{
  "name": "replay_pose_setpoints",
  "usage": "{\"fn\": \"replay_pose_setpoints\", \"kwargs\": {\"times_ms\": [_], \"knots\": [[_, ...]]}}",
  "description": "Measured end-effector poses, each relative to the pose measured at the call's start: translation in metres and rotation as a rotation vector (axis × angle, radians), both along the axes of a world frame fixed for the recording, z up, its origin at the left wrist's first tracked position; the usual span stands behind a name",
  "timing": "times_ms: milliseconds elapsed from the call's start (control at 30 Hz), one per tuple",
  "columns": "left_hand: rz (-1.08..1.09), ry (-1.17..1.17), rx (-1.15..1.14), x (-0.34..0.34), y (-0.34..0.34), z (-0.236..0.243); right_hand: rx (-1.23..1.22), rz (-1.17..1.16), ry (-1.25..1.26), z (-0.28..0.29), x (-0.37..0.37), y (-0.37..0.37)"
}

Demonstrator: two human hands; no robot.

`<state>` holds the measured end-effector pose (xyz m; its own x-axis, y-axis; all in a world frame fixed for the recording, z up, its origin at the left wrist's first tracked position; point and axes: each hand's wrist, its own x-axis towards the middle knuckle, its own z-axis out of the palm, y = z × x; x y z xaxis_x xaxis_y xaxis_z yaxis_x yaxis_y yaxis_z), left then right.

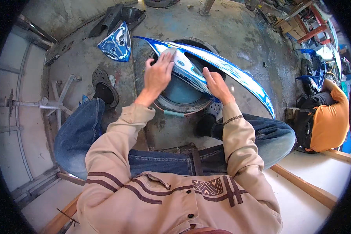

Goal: The person is sanding a blue and white fairing with a sanding disk. They dip the fairing and the disk into a bucket of water while rubbing the surface.

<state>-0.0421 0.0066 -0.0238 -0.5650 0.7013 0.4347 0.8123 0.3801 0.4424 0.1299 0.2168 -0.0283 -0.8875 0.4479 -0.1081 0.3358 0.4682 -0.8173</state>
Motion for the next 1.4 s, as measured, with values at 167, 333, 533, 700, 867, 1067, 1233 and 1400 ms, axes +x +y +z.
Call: {"fn": "replay_pose_setpoints", "kwargs": {"times_ms": [167, 333, 533, 700, 867, 1067, 1233, 1400], "knots": [[-0.186, 0.087, 0.069, 0.061, 0.011, -0.014, -0.063, -0.011, 0.011, 0.007, 0.000, -0.005], [-0.361, 0.165, 0.030, 0.031, 0.004, -0.009, -0.066, -0.013, 0.033, -0.004, 0.002, 0.000], [0.058, 0.071, 0.029, -0.007, -0.004, -0.012, -0.059, -0.006, -0.021, 0.001, -0.001, -0.003], [-0.227, 0.117, 0.074, 0.064, 0.012, -0.011, -0.085, -0.013, -0.034, 0.000, 0.000, 0.000], [-0.371, 0.164, 0.083, 0.039, 0.008, -0.006, -0.074, -0.017, -0.059, 0.005, 0.004, -0.001], [0.031, -0.013, -0.035, -0.006, -0.001, 0.000, -0.099, -0.012, 0.015, 0.001, 0.000, -0.003], [-0.171, 0.137, 0.028, 0.051, 0.013, -0.012, -0.102, -0.042, -0.002, 0.001, 0.000, -0.004], [-0.257, 0.151, 0.054, 0.041, 0.011, -0.009, -0.097, -0.019, -0.007, -0.009, 0.002, 0.002]]}}
